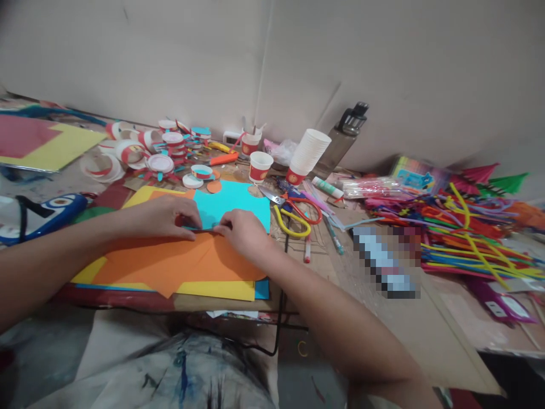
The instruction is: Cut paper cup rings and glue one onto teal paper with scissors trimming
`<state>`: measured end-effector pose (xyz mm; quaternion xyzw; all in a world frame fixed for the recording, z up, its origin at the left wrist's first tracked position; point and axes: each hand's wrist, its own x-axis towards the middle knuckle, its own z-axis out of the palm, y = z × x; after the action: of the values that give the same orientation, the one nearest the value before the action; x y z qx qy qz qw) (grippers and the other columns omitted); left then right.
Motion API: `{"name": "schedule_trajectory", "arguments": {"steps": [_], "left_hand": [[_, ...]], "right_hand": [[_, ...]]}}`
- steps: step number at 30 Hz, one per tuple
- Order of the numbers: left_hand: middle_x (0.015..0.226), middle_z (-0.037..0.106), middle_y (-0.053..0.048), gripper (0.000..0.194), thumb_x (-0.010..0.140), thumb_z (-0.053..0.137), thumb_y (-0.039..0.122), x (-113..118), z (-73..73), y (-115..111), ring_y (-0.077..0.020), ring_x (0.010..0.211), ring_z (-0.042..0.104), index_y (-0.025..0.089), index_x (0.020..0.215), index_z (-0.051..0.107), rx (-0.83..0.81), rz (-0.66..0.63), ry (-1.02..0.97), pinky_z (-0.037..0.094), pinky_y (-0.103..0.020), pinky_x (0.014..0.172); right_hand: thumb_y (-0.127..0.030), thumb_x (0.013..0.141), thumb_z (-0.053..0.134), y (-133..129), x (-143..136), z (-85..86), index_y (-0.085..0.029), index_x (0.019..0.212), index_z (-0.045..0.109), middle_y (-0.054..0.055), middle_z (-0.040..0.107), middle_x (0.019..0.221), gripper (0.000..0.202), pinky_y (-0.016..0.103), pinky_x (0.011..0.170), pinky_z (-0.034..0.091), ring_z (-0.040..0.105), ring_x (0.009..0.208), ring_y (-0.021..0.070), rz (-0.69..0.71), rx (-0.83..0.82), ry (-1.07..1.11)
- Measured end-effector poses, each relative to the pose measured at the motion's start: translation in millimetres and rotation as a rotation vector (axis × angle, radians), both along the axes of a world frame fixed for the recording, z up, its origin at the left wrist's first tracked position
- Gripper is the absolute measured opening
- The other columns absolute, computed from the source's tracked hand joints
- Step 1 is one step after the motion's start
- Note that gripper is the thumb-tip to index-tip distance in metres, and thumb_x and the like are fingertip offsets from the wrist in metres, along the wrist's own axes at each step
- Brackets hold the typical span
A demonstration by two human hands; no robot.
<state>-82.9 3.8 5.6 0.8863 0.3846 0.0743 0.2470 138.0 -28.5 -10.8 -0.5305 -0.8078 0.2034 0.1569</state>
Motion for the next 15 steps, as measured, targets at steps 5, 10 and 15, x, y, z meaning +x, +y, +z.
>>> {"name": "schedule_trajectory", "arguments": {"steps": [5,10,15], "left_hand": [[0.081,0.071,-0.001,0.024,0.076,0.063,0.041,-12.4,-8.1,6.4,-0.0135,0.073,0.061,0.022,0.080,0.075,-0.079,0.095,-0.033,0.039,-0.021,0.064],[0.069,0.065,-0.001,0.039,0.074,0.061,0.056,-10.0,-10.0,5.0,-0.0129,0.065,0.055,0.018,0.069,0.070,-0.079,0.238,-0.005,0.034,-0.022,0.057],[0.061,0.061,0.000,0.044,0.073,0.058,0.060,-5.4,-7.3,4.5,-0.0125,0.060,0.049,0.017,0.064,0.066,-0.077,0.328,0.080,0.027,-0.024,0.053]], "right_hand": [[-0.032,0.085,0.067,6.1,2.0,3.3,-0.018,0.075,0.072,0.002,0.070,0.070,0.018,0.025,0.053,0.031,0.055,0.060,0.0116,-0.086,-0.126,0.050],[-0.030,0.084,0.066,5.7,-0.4,5.0,-0.018,0.072,0.069,0.001,0.068,0.067,0.017,0.025,0.053,0.031,0.054,0.058,0.0114,-0.113,-0.131,0.043],[-0.032,0.084,0.065,7.0,-0.3,3.3,-0.018,0.072,0.069,0.002,0.069,0.068,0.018,0.025,0.052,0.031,0.055,0.059,0.0117,-0.110,-0.150,0.051]]}}
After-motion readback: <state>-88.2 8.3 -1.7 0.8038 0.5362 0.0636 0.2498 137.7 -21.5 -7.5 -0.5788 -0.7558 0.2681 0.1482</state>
